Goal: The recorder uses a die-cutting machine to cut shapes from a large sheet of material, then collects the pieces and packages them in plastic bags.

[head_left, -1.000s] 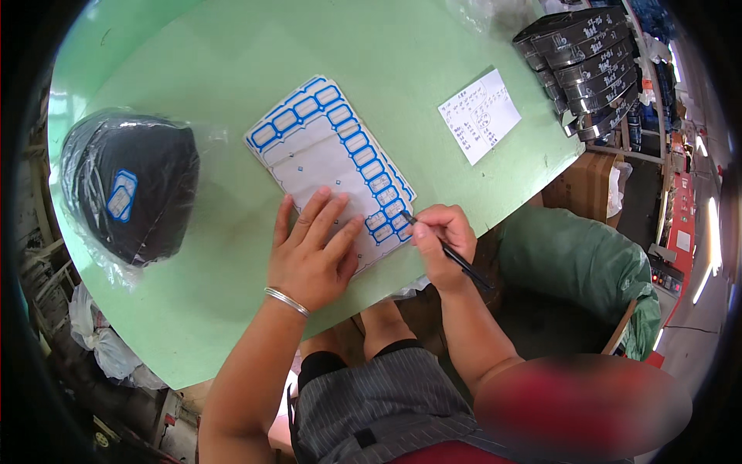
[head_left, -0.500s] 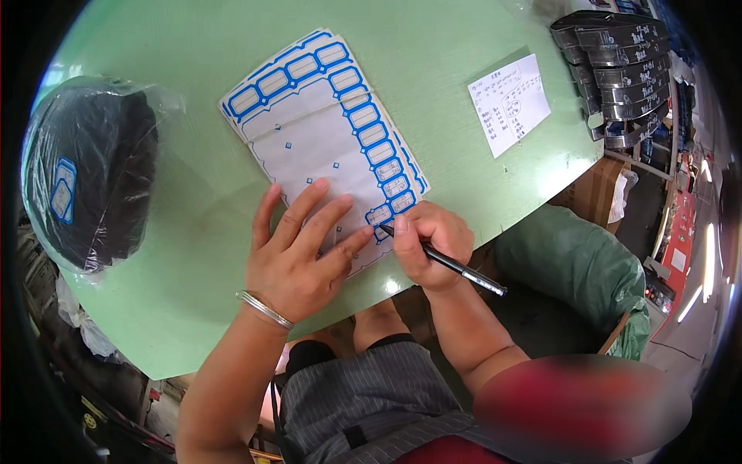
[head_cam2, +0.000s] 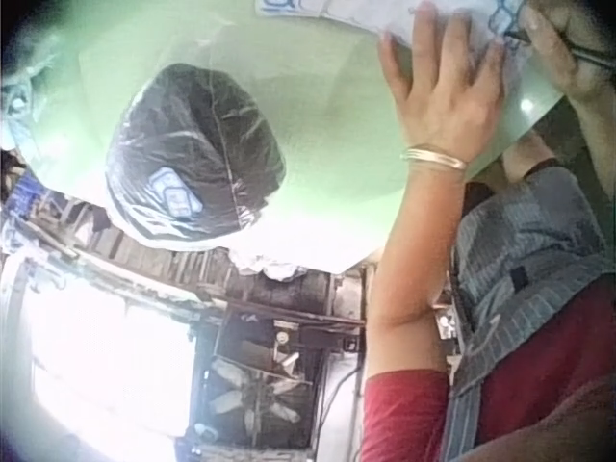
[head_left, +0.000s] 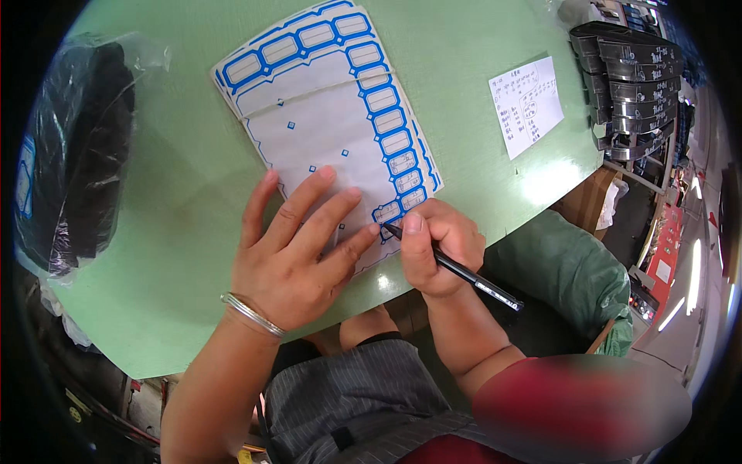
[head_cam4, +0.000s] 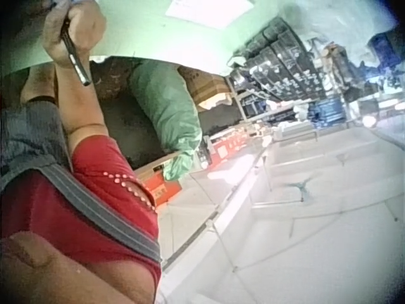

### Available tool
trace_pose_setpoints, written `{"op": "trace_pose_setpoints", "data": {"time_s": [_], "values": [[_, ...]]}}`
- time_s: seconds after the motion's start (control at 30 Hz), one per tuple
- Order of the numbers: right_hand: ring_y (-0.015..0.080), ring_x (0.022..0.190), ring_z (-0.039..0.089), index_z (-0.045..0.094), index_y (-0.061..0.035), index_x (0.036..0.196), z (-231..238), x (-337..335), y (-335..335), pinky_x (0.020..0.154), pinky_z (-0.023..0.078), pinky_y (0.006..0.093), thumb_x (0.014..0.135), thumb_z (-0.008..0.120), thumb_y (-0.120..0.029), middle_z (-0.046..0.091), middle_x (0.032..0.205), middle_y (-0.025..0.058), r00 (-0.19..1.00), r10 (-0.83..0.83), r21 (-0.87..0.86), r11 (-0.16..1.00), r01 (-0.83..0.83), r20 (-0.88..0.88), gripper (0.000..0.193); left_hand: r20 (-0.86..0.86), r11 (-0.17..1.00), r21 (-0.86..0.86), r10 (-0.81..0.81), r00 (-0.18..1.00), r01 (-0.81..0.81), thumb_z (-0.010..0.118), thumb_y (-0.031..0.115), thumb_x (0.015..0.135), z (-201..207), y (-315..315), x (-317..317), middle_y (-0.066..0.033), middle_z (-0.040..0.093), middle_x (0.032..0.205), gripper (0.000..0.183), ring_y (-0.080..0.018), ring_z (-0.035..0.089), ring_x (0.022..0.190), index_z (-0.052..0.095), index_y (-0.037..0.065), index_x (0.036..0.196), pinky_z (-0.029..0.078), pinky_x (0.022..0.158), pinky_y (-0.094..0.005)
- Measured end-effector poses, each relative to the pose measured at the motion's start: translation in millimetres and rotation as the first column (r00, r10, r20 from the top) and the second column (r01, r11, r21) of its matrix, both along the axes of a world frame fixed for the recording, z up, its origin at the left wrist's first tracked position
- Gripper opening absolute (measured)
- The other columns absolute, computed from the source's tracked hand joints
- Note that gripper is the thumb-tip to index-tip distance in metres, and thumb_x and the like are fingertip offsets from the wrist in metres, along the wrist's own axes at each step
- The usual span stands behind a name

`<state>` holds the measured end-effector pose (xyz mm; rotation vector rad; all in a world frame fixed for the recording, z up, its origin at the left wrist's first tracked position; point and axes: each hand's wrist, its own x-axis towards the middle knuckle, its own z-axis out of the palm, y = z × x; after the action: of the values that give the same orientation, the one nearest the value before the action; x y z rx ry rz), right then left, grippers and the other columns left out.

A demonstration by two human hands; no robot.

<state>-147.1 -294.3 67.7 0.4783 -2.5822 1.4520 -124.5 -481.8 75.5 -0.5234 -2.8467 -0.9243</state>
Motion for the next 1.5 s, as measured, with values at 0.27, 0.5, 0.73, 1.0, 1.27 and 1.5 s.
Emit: {"op": "trace_pose_setpoints", "data": {"time_s": [0.27,0.5,0.73,1.0,1.27,1.5], "values": [[0.021,0.045,0.053,0.045,-0.0055,0.067,1.5,-2.8,-2.9,0.042,0.041,0.0294,0.082,0.063,-0.001,0.055,0.056,0.0087,1.0,0.013,0.004,1.0,-0.013,0.004,0.024,0.013,1.0,-0.012,-0.003,1.0,0.003,0.07,0.016,0.062,-0.6,-0.8,0.7,-0.0008,0.063,0.114,0.033,-0.0249,0.055,0.117,0.074,0.028,0.092,0.031,0.106,-0.0499],[0.0215,0.044,0.053,0.045,-0.0055,0.067,5.0,-3.8,-3.6,0.041,0.04,0.0297,0.081,0.064,-0.001,0.054,0.055,0.0088,1.0,0.018,0.062,0.998,-0.018,0.0,0.024,0.013,1.0,-0.024,-0.005,1.0,0.006,0.069,0.016,0.062,1.1,-0.7,0.4,-0.001,0.063,0.115,0.033,-0.025,0.055,0.117,0.074,0.028,0.092,0.031,0.106,-0.0499],[0.0217,0.044,0.053,0.045,-0.0056,0.067,3.4,-4.4,-2.5,0.041,0.041,0.0302,0.081,0.063,0.0,0.054,0.056,0.0086,1.0,0.025,0.064,0.998,-0.024,-0.015,0.024,0.01,1.0,-0.02,-0.007,1.0,0.007,0.07,0.016,0.061,-1.0,-0.5,0.0,-0.0007,0.063,0.115,0.034,-0.0249,0.054,0.118,0.074,0.028,0.093,0.03,0.107,-0.0499],[0.0218,0.045,0.055,0.044,-0.0056,0.066,2.4,-2.5,-0.4,0.041,0.042,0.0307,0.081,0.063,0.0,0.055,0.056,0.0074,1.0,0.012,0.048,0.999,-0.011,-0.016,0.025,0.023,1.0,-0.027,-0.014,1.0,0.014,0.069,0.016,0.061,-1.7,1.4,0.2,-0.0004,0.063,0.115,0.034,-0.0249,0.053,0.119,0.074,0.028,0.093,0.029,0.107,-0.0499],[0.0217,0.045,0.055,0.044,-0.0058,0.066,2.2,-3.4,-0.8,0.041,0.042,0.0308,0.082,0.063,0.0,0.055,0.056,0.0075,1.0,0.019,0.036,0.999,-0.02,0.007,0.025,0.025,0.999,-0.036,-0.016,1.0,0.017,0.069,0.017,0.062,-0.1,-0.6,-0.5,-0.0008,0.063,0.114,0.033,-0.025,0.054,0.118,0.074,0.028,0.093,0.029,0.107,-0.05],[0.0222,0.045,0.055,0.045,-0.0053,0.066,3.8,-1.6,-4.1,0.042,0.042,0.0303,0.083,0.062,-0.001,0.056,0.057,0.0097,1.0,0.002,0.04,0.999,-0.002,0.02,0.024,0.017,0.999,-0.038,0.001,1.0,0.0,0.07,0.017,0.062,0.5,-2.8,1.5,-0.0007,0.064,0.114,0.033,-0.025,0.054,0.118,0.074,0.028,0.093,0.03,0.107,-0.0499]]}}
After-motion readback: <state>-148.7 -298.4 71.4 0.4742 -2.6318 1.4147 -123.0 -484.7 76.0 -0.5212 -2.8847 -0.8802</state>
